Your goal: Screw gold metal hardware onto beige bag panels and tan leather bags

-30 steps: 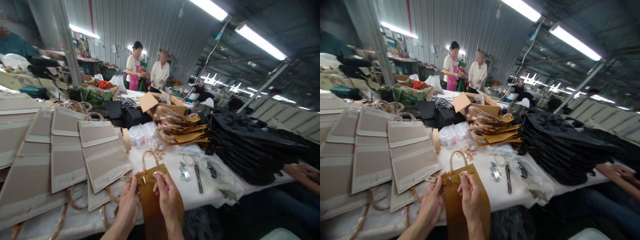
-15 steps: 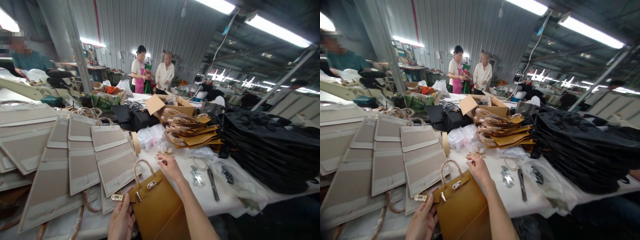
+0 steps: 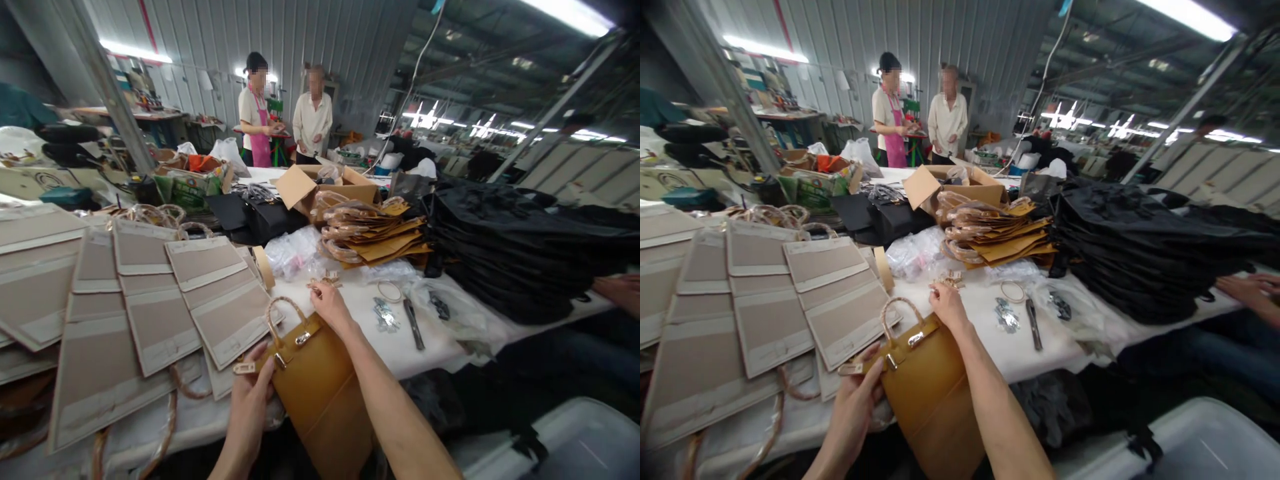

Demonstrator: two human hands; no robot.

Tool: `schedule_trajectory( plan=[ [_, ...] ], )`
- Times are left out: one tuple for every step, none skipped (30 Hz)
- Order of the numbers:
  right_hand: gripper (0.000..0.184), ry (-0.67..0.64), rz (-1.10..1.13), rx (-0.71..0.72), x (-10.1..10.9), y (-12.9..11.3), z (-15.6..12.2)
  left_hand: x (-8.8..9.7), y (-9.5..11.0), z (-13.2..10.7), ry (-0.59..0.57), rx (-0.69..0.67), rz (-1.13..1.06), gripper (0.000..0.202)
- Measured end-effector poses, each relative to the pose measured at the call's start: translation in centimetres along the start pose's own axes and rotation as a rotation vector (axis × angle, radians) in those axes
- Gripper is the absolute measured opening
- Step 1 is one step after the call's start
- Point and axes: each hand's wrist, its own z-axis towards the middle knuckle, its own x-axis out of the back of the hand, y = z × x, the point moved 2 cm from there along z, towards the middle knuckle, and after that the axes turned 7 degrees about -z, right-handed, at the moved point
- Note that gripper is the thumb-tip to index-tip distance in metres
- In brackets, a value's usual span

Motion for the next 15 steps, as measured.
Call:
schedule_trajectory(
  plan=[
    [0.023, 0.008, 0.057, -0.024, 0.7, 0.2, -0.5, 0.2, 0.5, 0.3, -0.031, -0.065, 0.139, 0.058],
    [0.028, 0.023, 0.15, -0.053, 1.3, 0.4, -1.3, 0.3, 1.2, 0.7, -0.059, -0.151, 0.295, 0.053],
    [0.033, 0.044, 0.277, -0.087, 2.0, 0.5, -2.2, 0.4, 1.9, 1.0, -0.081, -0.257, 0.459, 0.047],
    [0.036, 0.068, 0.426, -0.122, 2.6, 0.7, -3.3, 0.4, 2.7, 1.2, -0.095, -0.376, 0.616, 0.043],
    [0.038, 0.089, 0.574, -0.157, 3.1, 0.9, -4.5, 0.3, 3.5, 1.4, -0.106, -0.504, 0.753, 0.044],
    [0.04, 0.099, 0.7, -0.191, 3.4, 1.1, -5.8, 0.0, 4.2, 1.5, -0.121, -0.626, 0.865, 0.047],
    [0.042, 0.092, 0.774, -0.218, 3.6, 1.4, -7.1, -0.6, 4.9, 1.5, -0.147, -0.732, 0.951, 0.052],
    [0.043, 0.075, 0.795, -0.238, 3.6, 1.6, -8.3, -1.3, 5.4, 1.6, -0.195, -0.806, 1.021, 0.056],
    [0.044, 0.058, 0.794, -0.253, 3.4, 1.9, -9.3, -2.2, 5.7, 1.7, -0.267, -0.835, 1.088, 0.058],
    [0.044, 0.045, 0.79, -0.266, 3.0, 2.1, -10.2, -3.2, 5.9, 1.9, -0.346, -0.821, 1.159, 0.058],
    [0.044, 0.035, 0.792, -0.277, 2.6, 2.3, -11.0, -4.2, 5.9, 2.3, -0.417, -0.777, 1.237, 0.054],
    [0.045, 0.027, 0.799, -0.287, 2.1, 2.5, -11.6, -5.2, 5.8, 2.7, -0.471, -0.706, 1.315, 0.045],
    [0.046, 0.022, 0.806, -0.296, 1.5, 2.6, -12.0, -6.0, 5.7, 3.3, -0.5, -0.626, 1.38, 0.034],
    [0.048, 0.021, 0.804, -0.306, 1.0, 2.7, -12.3, -6.8, 5.4, 3.9, -0.513, -0.55, 1.425, 0.026],
    [0.049, 0.024, 0.789, -0.314, 0.5, 2.7, -12.5, -7.5, 5.2, 4.5, -0.517, -0.49, 1.449, 0.023]
  ],
)
